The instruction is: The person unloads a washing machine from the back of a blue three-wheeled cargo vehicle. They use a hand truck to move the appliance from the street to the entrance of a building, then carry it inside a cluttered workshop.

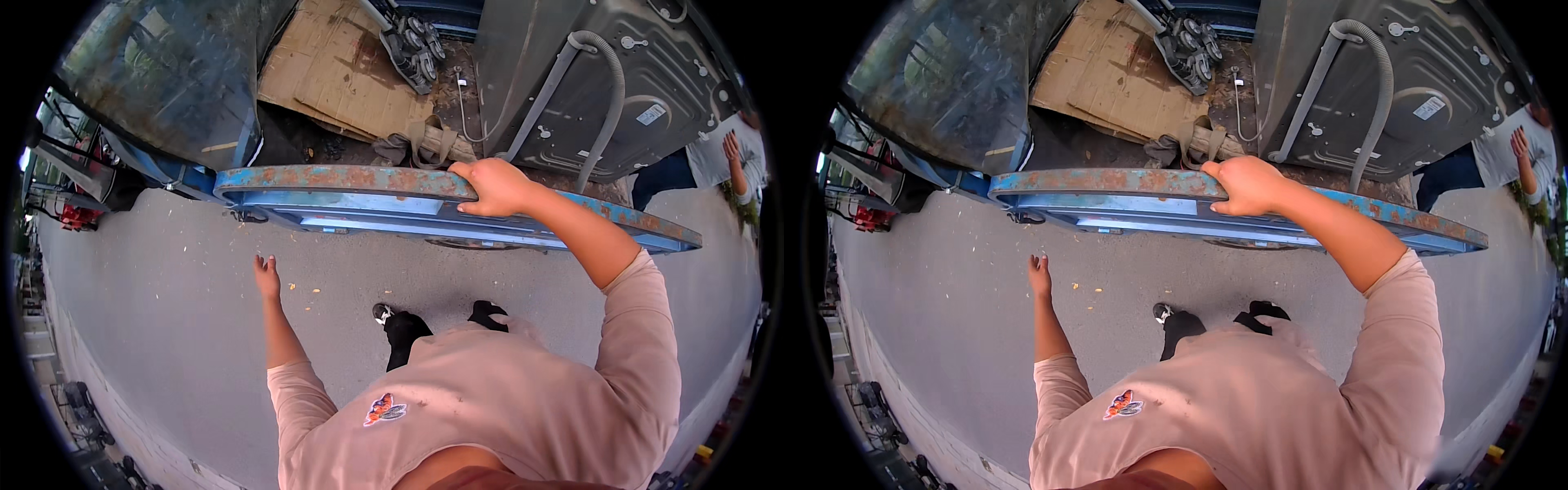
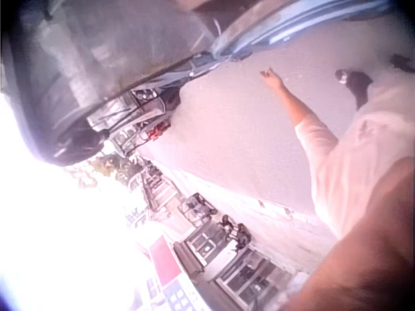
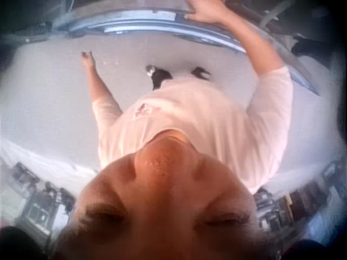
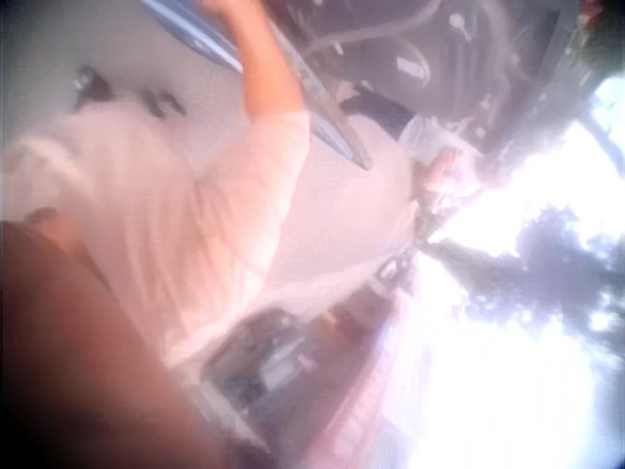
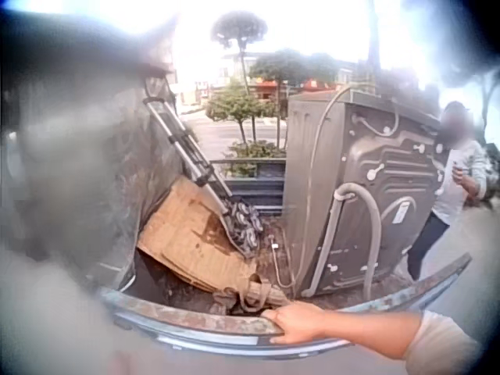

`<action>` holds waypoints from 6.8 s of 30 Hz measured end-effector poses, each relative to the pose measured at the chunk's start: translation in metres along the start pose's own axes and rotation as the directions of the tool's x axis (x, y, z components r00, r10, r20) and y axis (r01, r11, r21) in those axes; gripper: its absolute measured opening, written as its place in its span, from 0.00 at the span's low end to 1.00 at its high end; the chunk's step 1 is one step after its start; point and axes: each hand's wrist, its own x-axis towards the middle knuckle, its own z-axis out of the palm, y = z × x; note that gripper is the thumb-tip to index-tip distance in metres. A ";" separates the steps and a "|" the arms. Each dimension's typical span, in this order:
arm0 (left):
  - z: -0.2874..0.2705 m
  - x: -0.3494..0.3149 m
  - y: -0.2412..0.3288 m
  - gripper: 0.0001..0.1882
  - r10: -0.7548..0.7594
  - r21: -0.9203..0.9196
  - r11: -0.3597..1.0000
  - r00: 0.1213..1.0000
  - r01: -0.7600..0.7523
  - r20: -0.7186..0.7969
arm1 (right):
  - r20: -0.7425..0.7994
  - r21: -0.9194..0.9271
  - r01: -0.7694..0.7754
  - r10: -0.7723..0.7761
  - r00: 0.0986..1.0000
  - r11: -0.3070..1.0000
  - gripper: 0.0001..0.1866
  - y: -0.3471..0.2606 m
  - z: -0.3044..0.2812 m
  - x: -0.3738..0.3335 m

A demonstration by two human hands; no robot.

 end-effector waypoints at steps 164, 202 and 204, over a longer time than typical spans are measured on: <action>-0.219 1.287 0.342 0.06 0.217 0.353 0.447 0.482 -0.822 0.849 | -0.730 -0.315 -0.903 0.533 0.428 0.294 0.24 -0.011 -0.495 1.134; 0.149 1.692 0.496 0.34 -0.153 0.471 0.673 0.516 -0.570 0.843 | -0.619 0.006 -0.999 0.785 -0.033 -0.037 0.36 0.036 -0.557 1.142; 0.149 1.696 0.491 0.38 -0.124 0.488 0.581 0.522 -0.651 0.844 | -0.608 0.003 -0.999 0.793 -0.039 -0.047 0.37 0.034 -0.561 1.140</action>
